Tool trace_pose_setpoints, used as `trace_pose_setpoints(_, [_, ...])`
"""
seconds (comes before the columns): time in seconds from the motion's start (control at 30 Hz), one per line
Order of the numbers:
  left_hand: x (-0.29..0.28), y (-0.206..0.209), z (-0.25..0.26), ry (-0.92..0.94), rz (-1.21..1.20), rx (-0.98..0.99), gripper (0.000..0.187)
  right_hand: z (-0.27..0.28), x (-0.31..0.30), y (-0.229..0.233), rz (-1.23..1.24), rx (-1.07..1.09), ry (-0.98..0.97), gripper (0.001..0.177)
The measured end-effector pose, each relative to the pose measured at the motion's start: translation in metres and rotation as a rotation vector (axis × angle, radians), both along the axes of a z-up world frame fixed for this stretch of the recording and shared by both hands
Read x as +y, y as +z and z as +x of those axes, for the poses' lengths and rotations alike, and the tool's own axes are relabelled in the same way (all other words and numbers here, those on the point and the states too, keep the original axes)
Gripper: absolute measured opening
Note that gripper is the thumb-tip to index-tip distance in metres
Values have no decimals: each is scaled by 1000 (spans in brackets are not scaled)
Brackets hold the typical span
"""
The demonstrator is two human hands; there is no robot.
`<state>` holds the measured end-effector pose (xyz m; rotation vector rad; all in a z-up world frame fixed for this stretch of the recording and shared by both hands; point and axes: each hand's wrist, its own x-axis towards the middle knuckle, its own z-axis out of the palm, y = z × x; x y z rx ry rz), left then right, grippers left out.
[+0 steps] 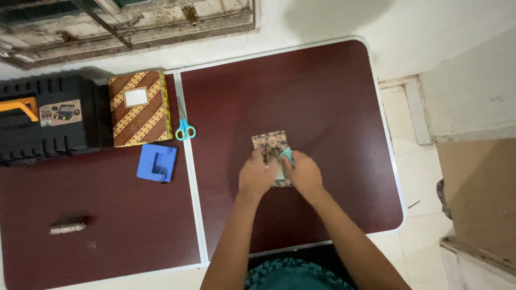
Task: The person wipes a small patterned box and a blue plastic object with a cloth on a maroon table. They then move the box, the blue object, a pair of scissors, and a black toolbox from the table to the floor, and finally wipe the table surface.
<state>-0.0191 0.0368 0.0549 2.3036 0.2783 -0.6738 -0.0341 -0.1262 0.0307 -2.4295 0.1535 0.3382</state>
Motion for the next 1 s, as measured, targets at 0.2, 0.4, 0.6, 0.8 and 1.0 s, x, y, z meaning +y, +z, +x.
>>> trace_pose_setpoints(0.2, [-5, 50, 29, 115, 157, 67, 101, 1, 31, 26, -162, -274, 207, 21])
trace_pose_setpoints(0.4, [14, 32, 34, 83, 182, 90, 52, -12, 39, 27, -172, -394, 358, 22])
trace_pose_setpoints(0.6, [32, 24, 23, 287, 46, 129, 55, -58, 38, 28, -263, -357, 403, 30])
trace_pose_setpoints(0.8, [28, 4, 14, 371, -93, 171, 51, -65, 44, 16, -328, -510, 403, 39])
trace_pose_setpoints(1.0, [31, -5, 14, 313, 0, 16, 49, -61, 58, 9, -352, -624, 379, 37])
